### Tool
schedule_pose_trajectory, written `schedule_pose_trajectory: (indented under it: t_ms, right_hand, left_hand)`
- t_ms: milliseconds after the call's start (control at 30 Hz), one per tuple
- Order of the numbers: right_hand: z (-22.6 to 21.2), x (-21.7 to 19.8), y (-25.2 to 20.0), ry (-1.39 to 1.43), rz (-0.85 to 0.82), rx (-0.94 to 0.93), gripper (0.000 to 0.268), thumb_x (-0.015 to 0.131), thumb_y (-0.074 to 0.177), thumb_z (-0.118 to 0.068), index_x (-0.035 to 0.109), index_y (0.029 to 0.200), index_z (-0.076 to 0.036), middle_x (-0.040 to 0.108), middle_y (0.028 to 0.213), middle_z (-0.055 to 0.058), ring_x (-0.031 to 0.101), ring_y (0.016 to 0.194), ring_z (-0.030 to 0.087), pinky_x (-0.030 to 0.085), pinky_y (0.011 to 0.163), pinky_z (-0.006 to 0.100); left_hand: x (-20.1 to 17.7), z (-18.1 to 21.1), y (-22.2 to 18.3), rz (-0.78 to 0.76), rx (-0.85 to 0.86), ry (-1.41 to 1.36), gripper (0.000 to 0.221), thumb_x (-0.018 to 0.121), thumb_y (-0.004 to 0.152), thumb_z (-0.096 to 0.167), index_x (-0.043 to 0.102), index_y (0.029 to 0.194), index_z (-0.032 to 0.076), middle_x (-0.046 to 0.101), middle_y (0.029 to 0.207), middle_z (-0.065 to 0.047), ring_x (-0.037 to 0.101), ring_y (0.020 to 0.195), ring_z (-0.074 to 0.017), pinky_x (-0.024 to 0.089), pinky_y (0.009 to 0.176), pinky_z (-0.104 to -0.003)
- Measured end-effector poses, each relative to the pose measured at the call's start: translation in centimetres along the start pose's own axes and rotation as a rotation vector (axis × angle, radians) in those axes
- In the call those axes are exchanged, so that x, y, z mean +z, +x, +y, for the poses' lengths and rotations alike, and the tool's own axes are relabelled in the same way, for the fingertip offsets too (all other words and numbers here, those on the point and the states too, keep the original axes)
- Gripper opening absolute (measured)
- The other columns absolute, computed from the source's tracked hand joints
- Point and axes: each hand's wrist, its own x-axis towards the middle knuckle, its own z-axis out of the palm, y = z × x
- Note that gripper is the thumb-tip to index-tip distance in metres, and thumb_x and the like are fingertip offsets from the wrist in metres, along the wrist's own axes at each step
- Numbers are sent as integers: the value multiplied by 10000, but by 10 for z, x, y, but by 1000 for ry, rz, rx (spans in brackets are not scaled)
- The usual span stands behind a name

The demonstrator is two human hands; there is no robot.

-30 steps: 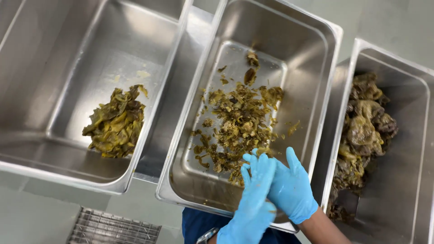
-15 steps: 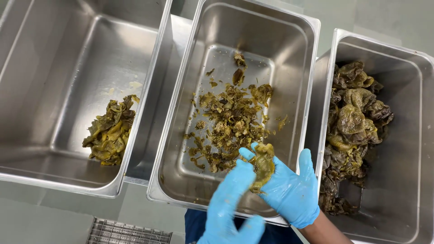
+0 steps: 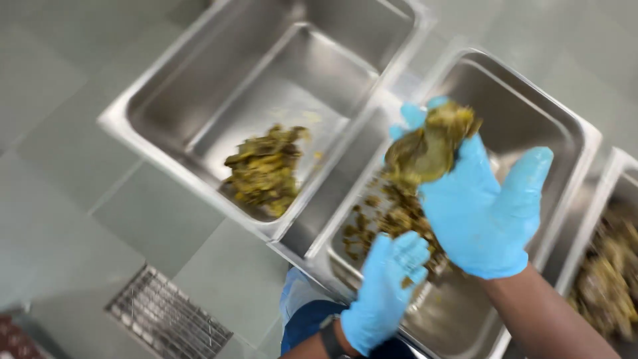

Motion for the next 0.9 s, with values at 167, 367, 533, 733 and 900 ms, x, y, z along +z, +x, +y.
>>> schedule_pose_trajectory:
  t_ms: [167, 367, 533, 733, 900]
  right_hand:
    - [102, -19, 87, -1341, -109, -15, 713, 360, 1083, -413, 328, 1733, -122, 559, 1414, 198, 558, 1236, 333, 412, 1080, 419]
    - [99, 26, 96, -1272, -214, 87, 673, 321, 1071, -413, 254, 1614, -21, 262, 1696, 165, 214, 1577, 282, 139, 1270, 399]
    - [16, -33, 40, -1236, -259, -8, 616, 452, 1040, -322, 356, 1554, 4, 398, 1635, 207, 375, 1514, 295, 251, 1260, 412]
    - [21, -201, -98, -1812, -262, -47, 599, 655, 844, -324, 541, 1372, -67, 552, 1474, 215, 559, 1259, 328, 436, 1031, 398]
    - [46, -137, -98, -2228, 2, 19, 592, 791, 713, -321, 666, 1251, -110, 655, 1367, 222, 680, 1089, 354, 560, 878, 392]
  left_hand:
    - [-20, -32, 22, 74, -120, -65, 819, 424, 977, 674, 426, 1552, 91, 494, 1580, -67, 444, 1457, -224, 303, 1214, -388]
    - [-21, -35, 35, 135, -282, -58, 801, 454, 888, 702, 388, 1553, 261, 472, 1588, 30, 412, 1463, -187, 269, 1168, -454]
    - [-34, -55, 45, 113, -416, -22, 779, 450, 948, 685, 437, 1564, 208, 447, 1577, -24, 377, 1453, -207, 238, 1182, -434]
    - [-29, -33, 28, 151, -354, -28, 723, 452, 936, 652, 516, 1497, 200, 516, 1560, -35, 460, 1431, -179, 278, 1178, -399]
    - [-13, -7, 19, 317, -353, -33, 514, 586, 949, 433, 605, 1393, 175, 636, 1410, -39, 590, 1303, -168, 423, 1124, -352]
